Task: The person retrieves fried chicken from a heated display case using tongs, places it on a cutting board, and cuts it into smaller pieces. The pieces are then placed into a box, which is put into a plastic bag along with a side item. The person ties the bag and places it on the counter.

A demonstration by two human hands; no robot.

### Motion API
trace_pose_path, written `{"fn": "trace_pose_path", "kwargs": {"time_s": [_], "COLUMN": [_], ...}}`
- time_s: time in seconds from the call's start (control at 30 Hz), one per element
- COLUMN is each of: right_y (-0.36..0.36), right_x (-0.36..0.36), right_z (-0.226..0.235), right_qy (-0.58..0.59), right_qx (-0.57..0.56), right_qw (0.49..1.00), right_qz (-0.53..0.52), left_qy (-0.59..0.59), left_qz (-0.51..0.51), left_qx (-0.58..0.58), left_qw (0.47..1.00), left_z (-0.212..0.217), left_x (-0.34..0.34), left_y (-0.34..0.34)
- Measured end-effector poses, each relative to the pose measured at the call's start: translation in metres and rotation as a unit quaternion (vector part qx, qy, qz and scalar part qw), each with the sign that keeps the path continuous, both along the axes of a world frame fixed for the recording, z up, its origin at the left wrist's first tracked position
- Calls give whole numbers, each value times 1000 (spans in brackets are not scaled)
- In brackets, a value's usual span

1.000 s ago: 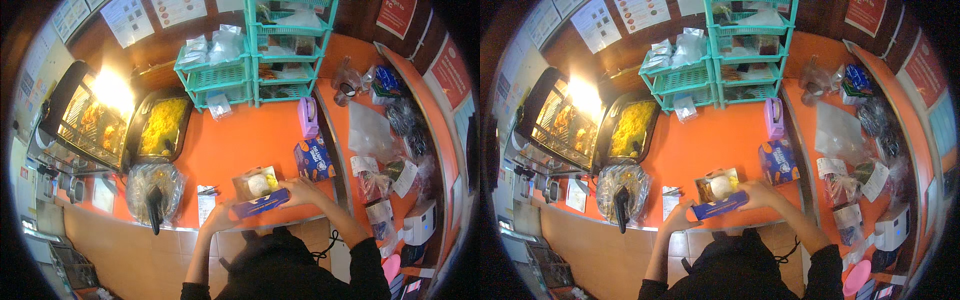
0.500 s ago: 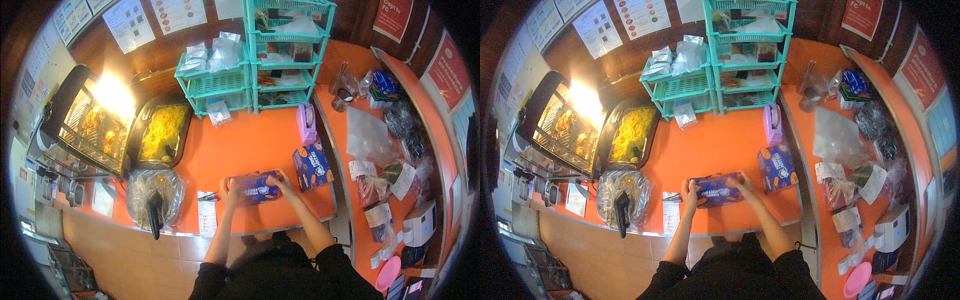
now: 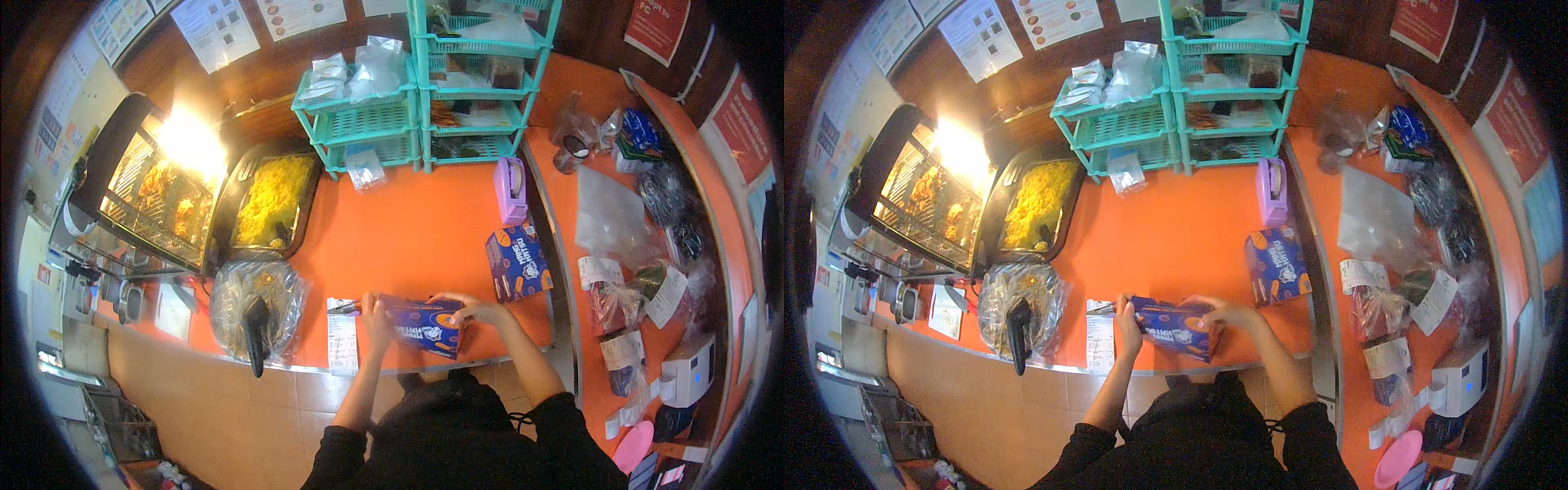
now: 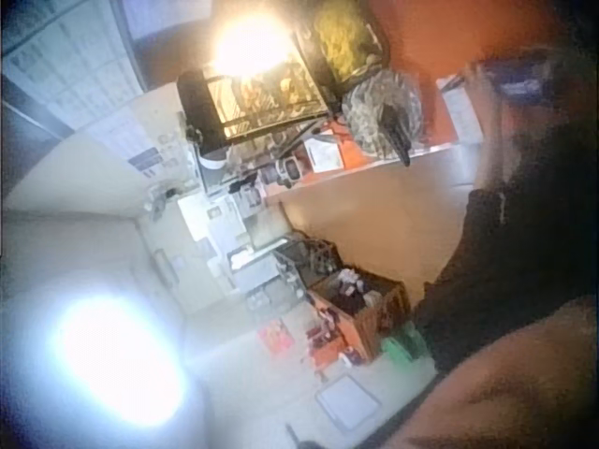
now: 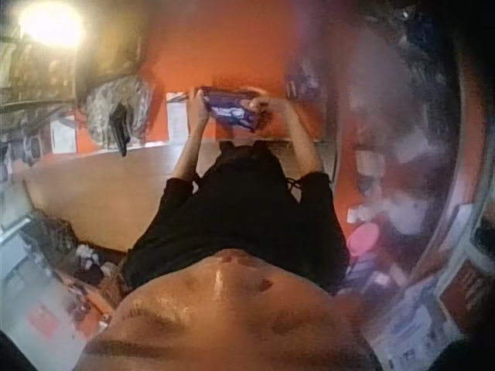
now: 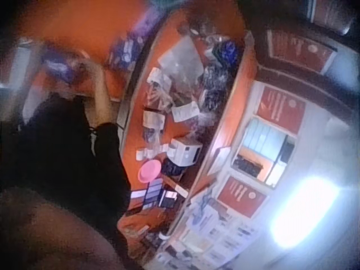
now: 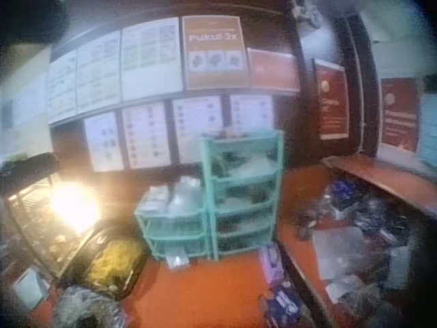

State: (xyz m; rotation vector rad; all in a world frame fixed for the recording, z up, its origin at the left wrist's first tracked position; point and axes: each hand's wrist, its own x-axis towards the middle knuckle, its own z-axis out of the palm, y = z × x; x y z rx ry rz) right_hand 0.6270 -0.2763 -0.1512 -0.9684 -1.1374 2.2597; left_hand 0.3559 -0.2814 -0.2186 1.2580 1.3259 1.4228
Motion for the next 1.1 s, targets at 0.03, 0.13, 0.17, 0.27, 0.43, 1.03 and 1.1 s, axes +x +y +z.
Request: {"fn": "trace_pose_path", "kwargs": {"time_s": [0.03,0.13,0.17,0.27,0.43,1.03,1.1], "right_y": [-3,-22,-23,-18,0,-5,-9], "right_x": [0,13,18,-3,-7,-22,-20], "right_z": [-2,-22,-31,-5,-40,-127,-103], "right_qy": [-32,-127,-174,-101,-90,-506,-356], "right_qx": [57,238,284,277,221,101,-5], "right_qw": [997,941,915,919,939,800,871], "right_qz": [-49,-206,-226,-263,-247,-306,-337], "left_qy": [-40,-92,-99,98,90,104,-58], "left_qz": [-28,-110,-141,-164,-168,-27,-70], "left_qx": [-45,-196,-248,-138,-192,-406,-468], "left_qw": [998,970,953,972,963,908,879], "left_z": [-5,-7,-6,-95,-143,-24,0], "left_x": [0,12,18,-7,-21,49,45], "left_y": [4,18,20,26,47,19,8]}}
